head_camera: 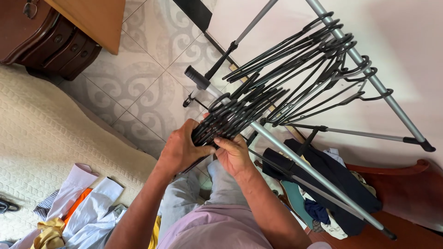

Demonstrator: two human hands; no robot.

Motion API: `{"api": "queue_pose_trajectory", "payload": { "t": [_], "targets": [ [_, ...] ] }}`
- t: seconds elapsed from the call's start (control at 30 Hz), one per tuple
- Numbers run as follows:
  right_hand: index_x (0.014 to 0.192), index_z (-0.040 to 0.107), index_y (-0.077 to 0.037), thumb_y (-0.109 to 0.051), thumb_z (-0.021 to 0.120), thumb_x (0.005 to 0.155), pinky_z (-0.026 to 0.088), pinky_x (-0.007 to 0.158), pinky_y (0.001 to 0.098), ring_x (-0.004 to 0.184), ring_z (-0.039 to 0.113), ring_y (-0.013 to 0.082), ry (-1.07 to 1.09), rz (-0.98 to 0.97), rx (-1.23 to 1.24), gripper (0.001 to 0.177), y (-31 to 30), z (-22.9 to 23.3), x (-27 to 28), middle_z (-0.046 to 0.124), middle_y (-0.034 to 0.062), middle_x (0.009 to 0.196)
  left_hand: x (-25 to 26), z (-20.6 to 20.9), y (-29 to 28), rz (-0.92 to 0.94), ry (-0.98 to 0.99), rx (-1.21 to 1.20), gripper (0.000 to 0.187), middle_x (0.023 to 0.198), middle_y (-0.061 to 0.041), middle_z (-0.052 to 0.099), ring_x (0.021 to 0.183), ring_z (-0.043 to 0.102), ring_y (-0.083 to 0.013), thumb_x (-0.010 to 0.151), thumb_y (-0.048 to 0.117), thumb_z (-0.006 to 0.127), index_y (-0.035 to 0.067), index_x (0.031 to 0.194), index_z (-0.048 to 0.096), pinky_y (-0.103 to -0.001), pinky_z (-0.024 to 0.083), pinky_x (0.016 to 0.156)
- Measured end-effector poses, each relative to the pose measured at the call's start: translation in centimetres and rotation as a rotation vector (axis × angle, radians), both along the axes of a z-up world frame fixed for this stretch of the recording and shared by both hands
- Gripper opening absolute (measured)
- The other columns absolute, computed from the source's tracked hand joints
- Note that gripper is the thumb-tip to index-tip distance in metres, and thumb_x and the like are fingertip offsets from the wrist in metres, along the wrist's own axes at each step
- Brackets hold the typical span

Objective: Sorting laundry and organizing hangers on a bed.

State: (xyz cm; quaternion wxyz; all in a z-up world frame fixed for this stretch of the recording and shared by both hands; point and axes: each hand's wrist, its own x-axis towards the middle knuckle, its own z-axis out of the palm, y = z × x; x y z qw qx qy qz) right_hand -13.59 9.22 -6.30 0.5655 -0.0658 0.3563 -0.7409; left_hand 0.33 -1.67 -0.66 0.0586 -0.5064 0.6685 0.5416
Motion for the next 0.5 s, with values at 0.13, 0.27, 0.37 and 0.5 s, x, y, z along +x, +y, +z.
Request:
{"api": "queue_pose_trajectory", "payload": {
  "t": [0.13, 0.27, 0.37, 0.5],
  "targets": [
    [0.133, 0.066, 0.008, 0.023, 0.057, 0.087, 0.057, 0.098, 0.0556, 0.115, 0.072, 0.0409, -0.080, -0.036, 0.019, 0.049, 3.3, -7.1, -1.3, 0.071, 0.0291, 0.127, -0.1, -0.3, -0.6, 0.068, 0.025, 0.006, 0.064, 0.088, -0.011, 0.077, 0.089, 0.077, -0.0305, 0.063, 0.046, 0.100, 0.017, 0.112, 0.071, -0.042, 0.060, 0.076],
    [0.156, 0.047, 0.003, 0.019, 0.050, 0.088, 0.045, 0.118, 0.0593, 0.139, 0.059, 0.0372, -0.154, 0.033, -0.065, 0.069, 3.3, -1.9, -1.6, 0.061, 0.0257, 0.148, 0.0, 0.0, -1.3, 0.106, 0.112, 0.019, 0.055, 0.080, -0.013, 0.074, 0.081, 0.073, -0.0303, 0.066, 0.039, 0.099, 0.009, 0.104, 0.075, -0.044, 0.057, 0.074],
    [0.161, 0.041, 0.000, 0.015, 0.049, 0.093, 0.046, 0.120, 0.0551, 0.144, 0.054, 0.0362, -0.146, 0.097, -0.151, 0.070, 2.7, -0.9, -1.8, 0.059, 0.0210, 0.152, 0.2, -1.7, -1.2, 0.086, 0.133, -0.004, 0.050, 0.079, -0.013, 0.073, 0.079, 0.073, -0.0289, 0.066, 0.038, 0.099, 0.010, 0.100, 0.076, -0.042, 0.058, 0.074],
    [0.163, 0.038, -0.001, 0.009, 0.051, 0.098, 0.044, 0.120, 0.0580, 0.142, 0.055, 0.0383, -0.172, 0.094, -0.182, 0.067, 2.7, 1.7, -1.1, 0.058, 0.0221, 0.153, 0.3, -1.4, -1.7, 0.064, 0.203, 0.014, 0.046, 0.071, -0.009, 0.070, 0.064, 0.066, -0.0210, 0.069, 0.035, 0.101, 0.007, 0.095, 0.076, -0.034, 0.054, 0.059]
  ]
}}
